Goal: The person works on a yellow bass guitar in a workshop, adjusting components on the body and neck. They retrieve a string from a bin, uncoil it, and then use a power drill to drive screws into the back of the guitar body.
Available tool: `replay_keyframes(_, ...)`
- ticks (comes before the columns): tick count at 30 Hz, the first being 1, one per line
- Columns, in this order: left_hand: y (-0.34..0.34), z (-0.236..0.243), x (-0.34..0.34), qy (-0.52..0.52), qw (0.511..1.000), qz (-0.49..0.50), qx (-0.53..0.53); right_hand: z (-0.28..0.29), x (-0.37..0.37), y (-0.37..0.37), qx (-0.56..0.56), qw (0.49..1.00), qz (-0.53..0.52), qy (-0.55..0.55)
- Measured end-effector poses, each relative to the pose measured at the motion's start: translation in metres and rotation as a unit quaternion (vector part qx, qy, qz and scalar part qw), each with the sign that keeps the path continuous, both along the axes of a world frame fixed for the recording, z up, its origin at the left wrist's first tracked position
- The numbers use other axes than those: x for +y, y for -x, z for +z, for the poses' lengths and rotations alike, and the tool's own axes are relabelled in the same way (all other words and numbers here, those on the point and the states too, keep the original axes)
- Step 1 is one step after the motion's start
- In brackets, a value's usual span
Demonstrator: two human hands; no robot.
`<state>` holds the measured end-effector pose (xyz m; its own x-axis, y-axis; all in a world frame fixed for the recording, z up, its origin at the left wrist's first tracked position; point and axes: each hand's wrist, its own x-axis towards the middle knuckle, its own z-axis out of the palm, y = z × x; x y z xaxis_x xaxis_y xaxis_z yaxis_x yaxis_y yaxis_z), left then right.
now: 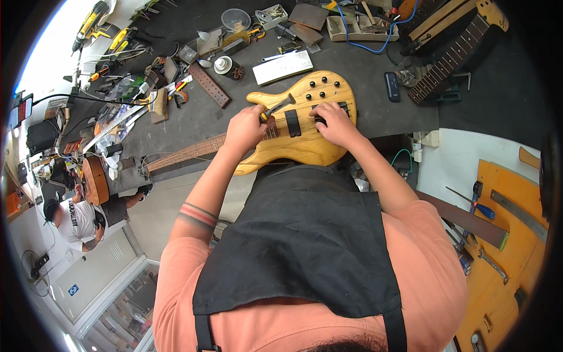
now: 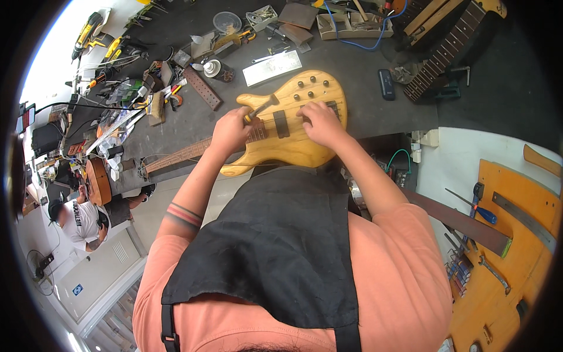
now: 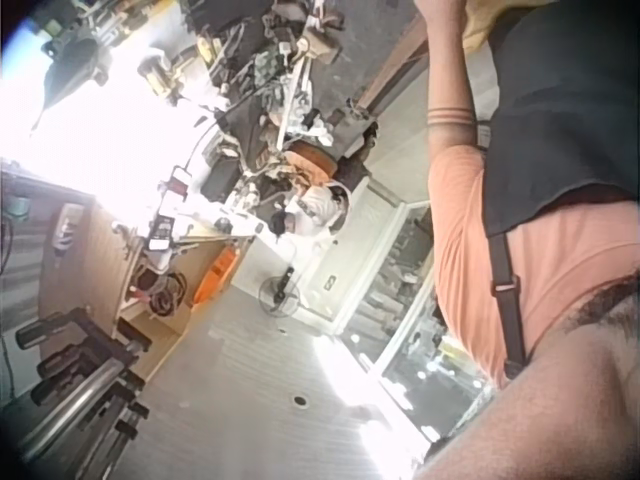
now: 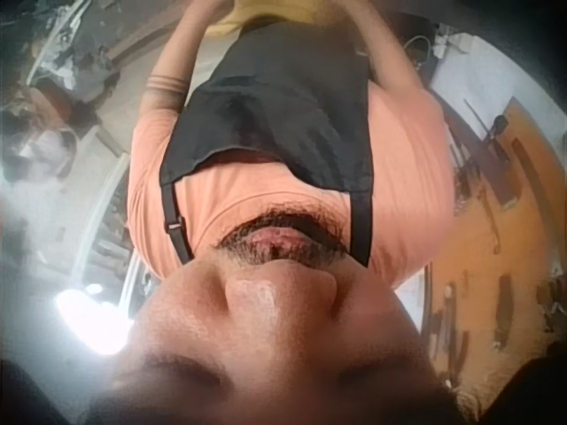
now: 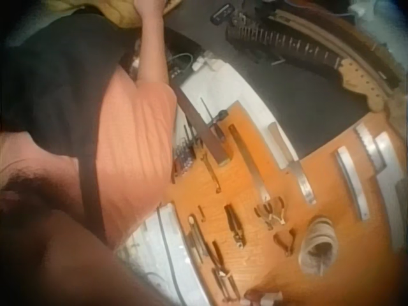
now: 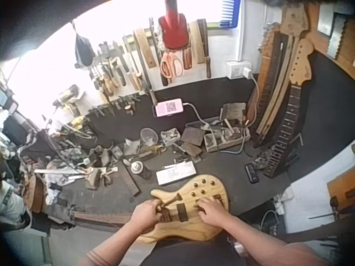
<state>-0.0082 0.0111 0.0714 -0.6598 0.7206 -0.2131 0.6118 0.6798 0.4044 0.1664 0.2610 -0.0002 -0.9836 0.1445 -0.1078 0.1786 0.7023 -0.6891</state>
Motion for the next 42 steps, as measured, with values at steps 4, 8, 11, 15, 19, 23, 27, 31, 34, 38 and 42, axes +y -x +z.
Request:
replay_keyframes(4, -0.008, 0.015, 0.003, -0.130, 0.937, 0.186, -0.266, 0.018, 0.001, -0.003, 0.076, 0.993, -0.075, -0.044)
replay_keyframes(8, -0.023, 0.023, 0.009, -0.264, 0.830, 0.200, -0.449, 0.007, -0.008, -0.001, 0.076, 0.974, -0.163, 0.136)
replay_keyframes(11, -0.044, 0.021, 0.012, -0.211, 0.841, 0.223, -0.445, 0.029, -0.032, 0.013, -0.096, 0.857, -0.071, 0.502)
replay_keyframes(15, -0.062, 0.010, 0.026, -0.204, 0.965, 0.063, -0.154, 0.048, -0.065, 0.033, -0.142, 0.844, -0.087, 0.510)
replay_keyframes(19, -0.062, 0.038, 0.040, -0.208, 0.956, 0.090, -0.186, 0.056, -0.058, 0.037, -0.095, 0.832, -0.114, 0.534)
replay_keyframes(23, -0.059, 0.040, 0.038, -0.254, 0.955, 0.049, -0.145, 0.057, -0.047, 0.048, -0.063, 0.769, -0.122, 0.624)
replay_keyframes(27, -0.050, 0.043, 0.039, -0.262, 0.941, 0.039, -0.210, 0.066, -0.016, 0.075, 0.029, 0.747, -0.093, 0.657)
replay_keyframes(31, -0.059, 0.036, 0.020, -0.213, 0.943, 0.043, -0.252, 0.111, 0.052, 0.125, 0.113, 0.838, -0.170, 0.506)
replay_keyframes(34, -0.064, 0.027, 0.000, -0.146, 0.951, 0.016, -0.273, 0.124, 0.136, 0.170, 0.235, 0.893, -0.199, 0.329)
replay_keyframes(38, -0.076, 0.013, -0.025, -0.092, 0.951, 0.030, -0.293, 0.184, 0.212, 0.238, 0.385, 0.877, -0.268, 0.104)
replay_keyframes(42, -0.080, 0.014, -0.031, -0.080, 0.951, 0.050, -0.295, 0.239, 0.276, 0.294, 0.470, 0.829, -0.294, -0.076)
